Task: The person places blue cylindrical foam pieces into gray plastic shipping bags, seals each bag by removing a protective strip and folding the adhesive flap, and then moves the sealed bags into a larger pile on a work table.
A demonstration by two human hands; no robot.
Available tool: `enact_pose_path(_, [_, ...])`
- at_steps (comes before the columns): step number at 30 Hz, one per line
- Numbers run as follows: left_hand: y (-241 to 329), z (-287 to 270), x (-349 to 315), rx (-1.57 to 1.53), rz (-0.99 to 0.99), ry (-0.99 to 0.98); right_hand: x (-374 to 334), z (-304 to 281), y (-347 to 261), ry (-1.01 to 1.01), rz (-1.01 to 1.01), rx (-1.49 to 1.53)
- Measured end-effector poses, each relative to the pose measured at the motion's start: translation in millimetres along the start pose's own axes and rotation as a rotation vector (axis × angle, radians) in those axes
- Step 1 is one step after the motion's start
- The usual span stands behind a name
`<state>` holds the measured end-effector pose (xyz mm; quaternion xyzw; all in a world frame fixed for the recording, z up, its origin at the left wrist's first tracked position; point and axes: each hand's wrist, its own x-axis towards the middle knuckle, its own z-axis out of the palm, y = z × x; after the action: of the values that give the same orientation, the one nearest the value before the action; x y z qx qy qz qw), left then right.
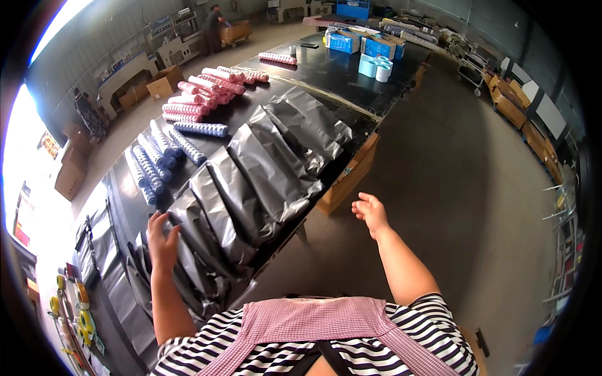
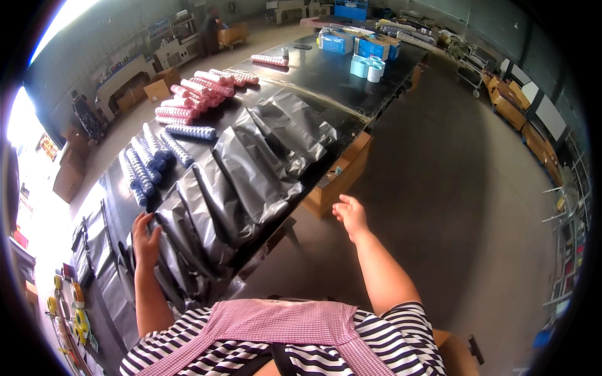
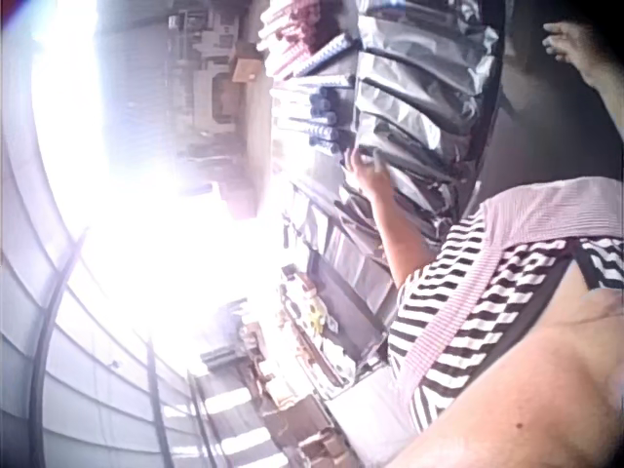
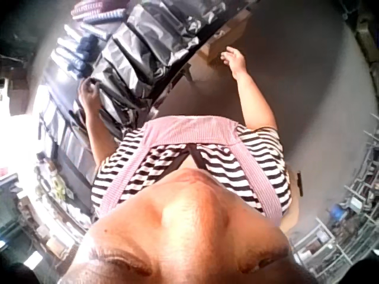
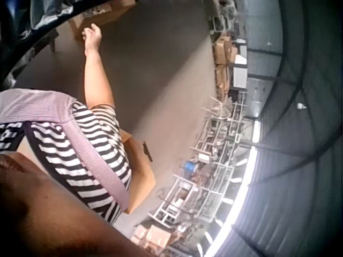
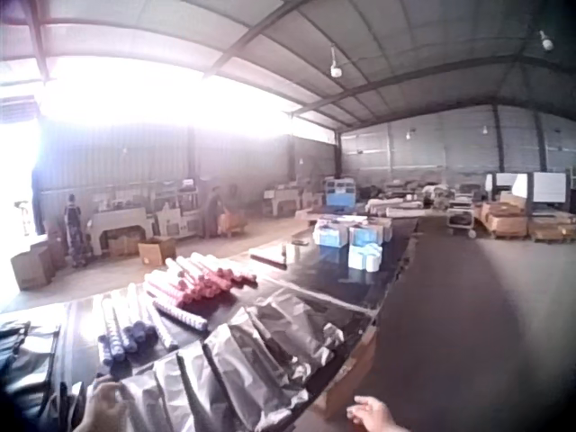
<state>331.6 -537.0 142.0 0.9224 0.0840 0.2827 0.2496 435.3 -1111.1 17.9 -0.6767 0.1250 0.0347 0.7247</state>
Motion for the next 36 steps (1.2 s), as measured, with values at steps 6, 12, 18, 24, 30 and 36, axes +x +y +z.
enact_pose_path(6, [198.4, 170.1, 81.3, -0.382, 0.384, -0.546, 176.4, -19.2, -46.3, 0.079, 0.131, 0.265])
enact_pose_path(12, [263.7, 352.7, 175.8, -0.429, 0.273, -0.663, 299.0, 18.9, -73.5, 0.002, 0.294, 0.179])
enact_pose_path(18, [251.9, 478.1, 231.6, 0.07, -0.146, -0.478, 348.1, 23.8, -84.4, -0.164, 0.424, -0.045])
enact_pose_path(24, [255.5, 468.3, 246.0, 0.195, -0.427, -0.596, 454.2, 0.3, -56.3, -0.134, 0.186, -0.024])
enact_pose_path(30, [288.1, 496.2, 275.0, 0.146, -0.545, -0.625, 600.3, -71.6, -121.7, -0.021, 0.003, 0.259])
enact_pose_path(36, [386.9, 612.4, 329.4, 0.104, -0.586, -0.468, 693.5, -209.9, -133.0, 0.158, -0.023, 0.384])
